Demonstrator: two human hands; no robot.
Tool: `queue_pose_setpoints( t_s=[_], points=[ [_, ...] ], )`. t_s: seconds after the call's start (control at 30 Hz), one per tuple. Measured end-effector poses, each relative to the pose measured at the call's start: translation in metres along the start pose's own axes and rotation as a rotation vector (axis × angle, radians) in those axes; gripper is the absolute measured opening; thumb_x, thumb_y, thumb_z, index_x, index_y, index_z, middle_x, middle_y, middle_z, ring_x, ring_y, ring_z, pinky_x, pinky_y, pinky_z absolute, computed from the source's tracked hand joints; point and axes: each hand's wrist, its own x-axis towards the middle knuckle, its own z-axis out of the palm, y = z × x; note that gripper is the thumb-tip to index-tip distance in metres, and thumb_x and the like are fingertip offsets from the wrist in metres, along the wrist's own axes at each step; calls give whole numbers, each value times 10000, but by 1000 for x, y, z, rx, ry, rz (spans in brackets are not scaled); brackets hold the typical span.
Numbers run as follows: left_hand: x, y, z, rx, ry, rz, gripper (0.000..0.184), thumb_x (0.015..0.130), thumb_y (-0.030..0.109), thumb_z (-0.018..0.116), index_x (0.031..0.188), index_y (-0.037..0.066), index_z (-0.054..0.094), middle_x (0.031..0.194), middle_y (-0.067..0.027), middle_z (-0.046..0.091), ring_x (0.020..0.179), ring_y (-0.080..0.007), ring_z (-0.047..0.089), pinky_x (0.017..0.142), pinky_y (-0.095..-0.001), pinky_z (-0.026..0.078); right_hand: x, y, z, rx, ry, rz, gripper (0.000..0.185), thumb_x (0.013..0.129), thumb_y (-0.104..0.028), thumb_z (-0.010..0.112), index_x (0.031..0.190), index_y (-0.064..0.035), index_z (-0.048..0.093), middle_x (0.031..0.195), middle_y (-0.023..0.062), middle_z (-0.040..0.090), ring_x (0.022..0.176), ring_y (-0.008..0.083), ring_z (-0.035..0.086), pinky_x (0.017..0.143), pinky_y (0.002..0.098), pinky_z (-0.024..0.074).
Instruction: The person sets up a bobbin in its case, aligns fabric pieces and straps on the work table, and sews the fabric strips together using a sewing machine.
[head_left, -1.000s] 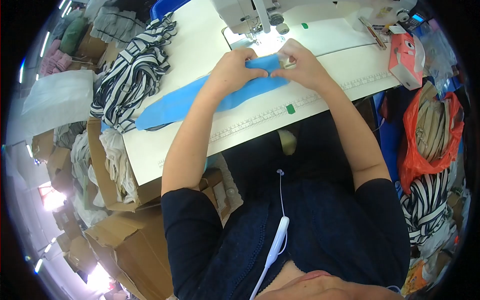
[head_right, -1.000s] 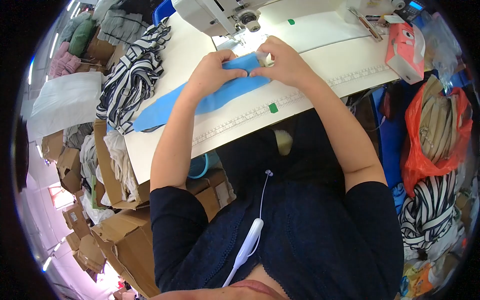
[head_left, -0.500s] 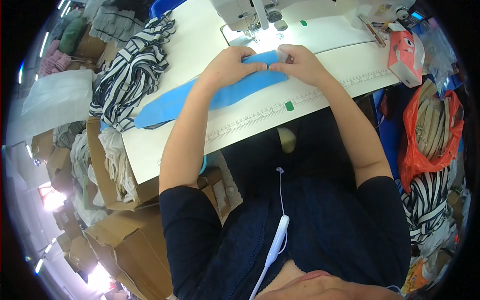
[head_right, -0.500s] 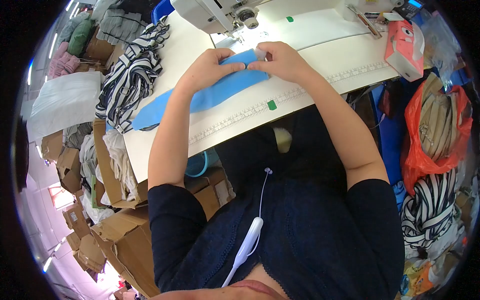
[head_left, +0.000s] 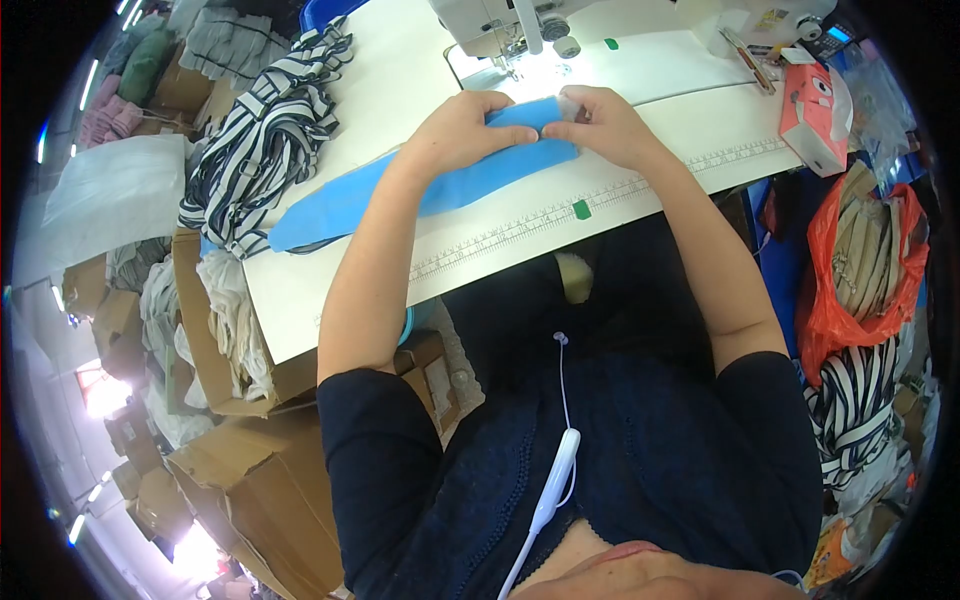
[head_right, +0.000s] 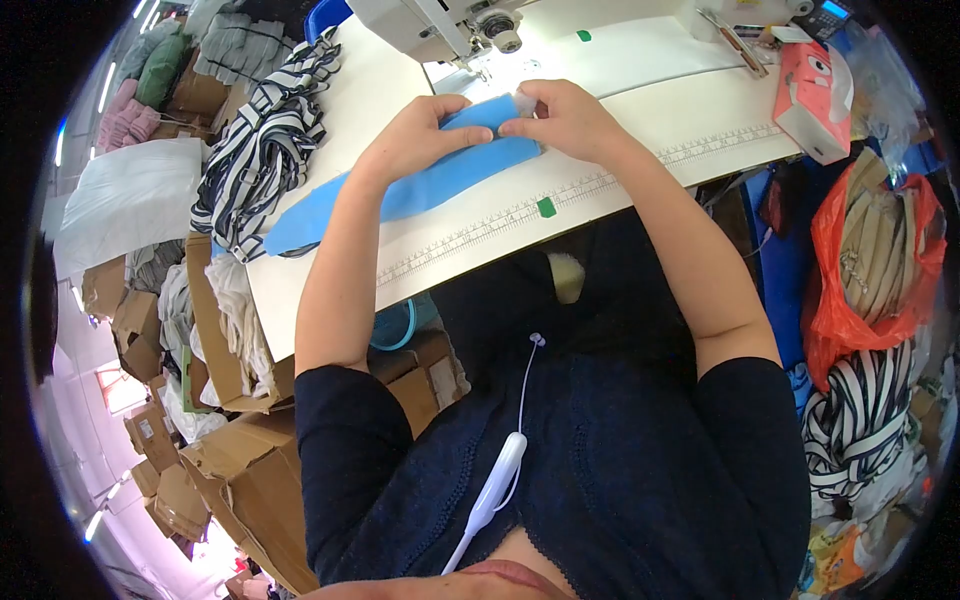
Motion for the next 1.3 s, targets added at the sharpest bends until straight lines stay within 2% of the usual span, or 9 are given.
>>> queue_pose_setpoints(
  t_s=[0.23, 0.33, 0.5, 0.6, 0.7, 0.8, 0.9, 1.03, 1.3],
  points=[
    [1, 0, 3, -32, 33, -16, 384, 763, 310, 735, 1009, 16, 709, 831, -133, 689, 744, -220, 654, 723, -318, 512, 1, 5, 5, 61, 69, -53, 300, 786, -286, 759, 785, -39, 590, 614, 14, 489, 579, 110, 448, 547, 280, 382],
    [0, 0, 5, -71, 51, -24, 340, 778, 265, 737, 993, 3, 711, 783, -78, 679, 695, -137, 613, 705, -282, 498, 0, 3, 6, 65, 70, -49, 298, 785, -282, 760, 787, -36, 592, 610, 11, 487, 577, 107, 445, 545, 279, 380],
    [2, -7, 1, -133, 15, -45, 373, 760, 272, 742, 1014, 0, 709, 809, -107, 690, 725, -174, 642, 702, -296, 509, -2, -4, -1, 14, 47, -12, 271, 800, -269, 743, 807, -32, 613, 651, 31, 536, 602, 110, 476, 569, 269, 400],
    [-3, -8, -14, -255, 6, -71, 350, 766, 243, 749, 1009, -7, 710, 794, -86, 689, 697, -135, 629, 674, -274, 505, -5, 0, 4, 414, 335, -188, 220, 838, -248, 705, 872, -40, 646, 748, 51, 604, 658, 117, 541, 598, 254, 425],
    [-7, -17, -23, -444, -16, -88, 314, 771, 210, 760, 992, -9, 714, 793, -70, 689, 662, -106, 617, 644, -250, 502, -30, -3, 0, 46, 288, -152, 192, 848, -213, 677, 974, -70, 665, 914, 53, 643, 816, 165, 597, 726, 300, 462],
    [-6, -24, -27, -507, -86, -124, 314, 770, 185, 773, 997, -21, 706, 796, -58, 692, 649, -88, 616, 628, -231, 506, -52, -11, 19, -496, 217, -450, 249, 810, -208, 689, 1031, -97, 656, 1020, 25, 630, 973, 208, 574, 867, 375, 426],
    [2, -25, -21, -543, -168, -184, 331, 767, 178, 777, 1014, -28, 699, 807, -62, 697, 658, -91, 627, 629, -231, 514, -64, -21, 22, -582, 145, -386, 320, 763, -230, 708, 1054, -112, 648, 1091, 19, 612, 1076, 223, 524, 965, 418, 359],
    [19, -27, -13, -424, -235, -252, 356, 761, 187, 779, 1029, -31, 694, 829, -82, 702, 672, -110, 643, 634, -239, 523, -68, -20, 19, -662, 129, -416, 369, 751, -238, 717, 1088, -110, 639, 1113, 12, 607, 1090, 207, 525, 960, 403, 362],
    [25, -32, -21, -472, -128, -267, 369, 749, 228, 774, 1015, -17, 703, 821, -97, 696, 661, -130, 635, 591, -259, 499, -69, -20, 19, -555, 159, -384, 386, 760, -206, 713, 1120, -97, 627, 1158, 8, 592, 1116, 206, 509, 980, 390, 348]
  ],
)
